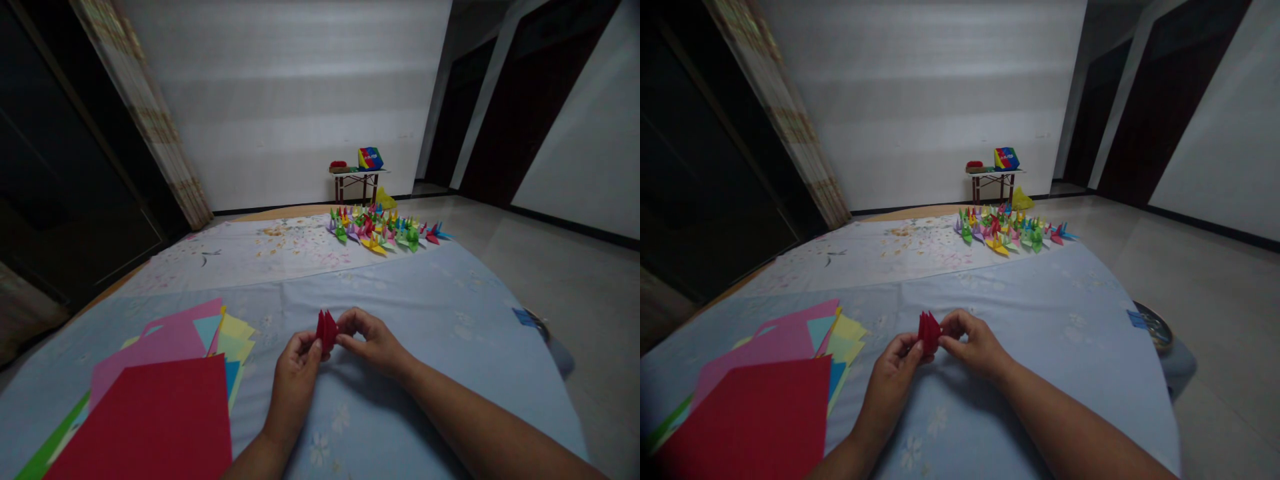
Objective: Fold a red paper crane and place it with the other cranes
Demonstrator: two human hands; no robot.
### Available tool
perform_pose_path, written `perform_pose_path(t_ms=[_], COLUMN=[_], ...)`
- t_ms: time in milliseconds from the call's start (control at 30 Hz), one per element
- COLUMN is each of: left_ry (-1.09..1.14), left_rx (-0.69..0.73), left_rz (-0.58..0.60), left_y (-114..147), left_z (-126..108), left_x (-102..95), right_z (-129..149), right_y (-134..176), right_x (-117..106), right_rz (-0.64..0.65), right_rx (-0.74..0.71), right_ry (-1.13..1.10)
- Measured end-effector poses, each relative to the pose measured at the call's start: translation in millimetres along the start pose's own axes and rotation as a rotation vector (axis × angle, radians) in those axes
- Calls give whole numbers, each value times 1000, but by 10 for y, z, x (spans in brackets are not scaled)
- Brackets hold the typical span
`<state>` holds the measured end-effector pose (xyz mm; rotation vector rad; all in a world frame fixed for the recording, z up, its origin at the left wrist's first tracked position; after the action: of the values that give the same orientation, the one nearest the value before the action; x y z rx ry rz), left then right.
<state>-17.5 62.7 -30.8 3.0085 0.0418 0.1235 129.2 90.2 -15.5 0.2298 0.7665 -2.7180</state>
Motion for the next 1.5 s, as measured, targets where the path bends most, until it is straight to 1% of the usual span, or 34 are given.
perform_pose_path(t_ms=[167, 433, 533, 633, 767, 900, 1133, 1300, 1500], left_ry=[11, 10, -2, 8, 27, 19, 12, 13, -1], left_rx=[-4, 11, 20, 15, 6, 0, -8, -2, 27], left_rz=[2, 6, 16, 26, 34, 35, 72, 103, 93], left_y=[-3, 5, 9, 7, 6, 11, 27, 25, 10], left_z=[1, -5, -11, -1, 12, 3, -13, -24, -8], left_x=[-1, 6, 8, 11, 19, 28, 43, 69, 39], right_z=[-66, -32, -26, -7, 27, 38, 48, 53, 73], right_y=[8, 5, 0, -5, -6, -2, -1, -2, 6], right_x=[14, 10, 12, 3, -26, -29, -23, -26, 1], right_rz=[4, 39, 31, -4, -44, -30, -28, -11, 77], right_rx=[26, 36, 25, 2, -24, -48, -43, -58, -102], right_ry=[-54, -20, -15, -5, 85, 136, 117, 82, 47])
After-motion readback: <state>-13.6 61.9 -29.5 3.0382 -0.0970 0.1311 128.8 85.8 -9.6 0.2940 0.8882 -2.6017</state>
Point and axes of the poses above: each hand's wrist, its own y-axis away from the middle knuckle, its own x-axis out of the palm, z = x × y, the point moved 5 cm from there along -y, towards the middle knuckle, and after that the axes turned 11 degrees about -x, right-handed, at the moved point
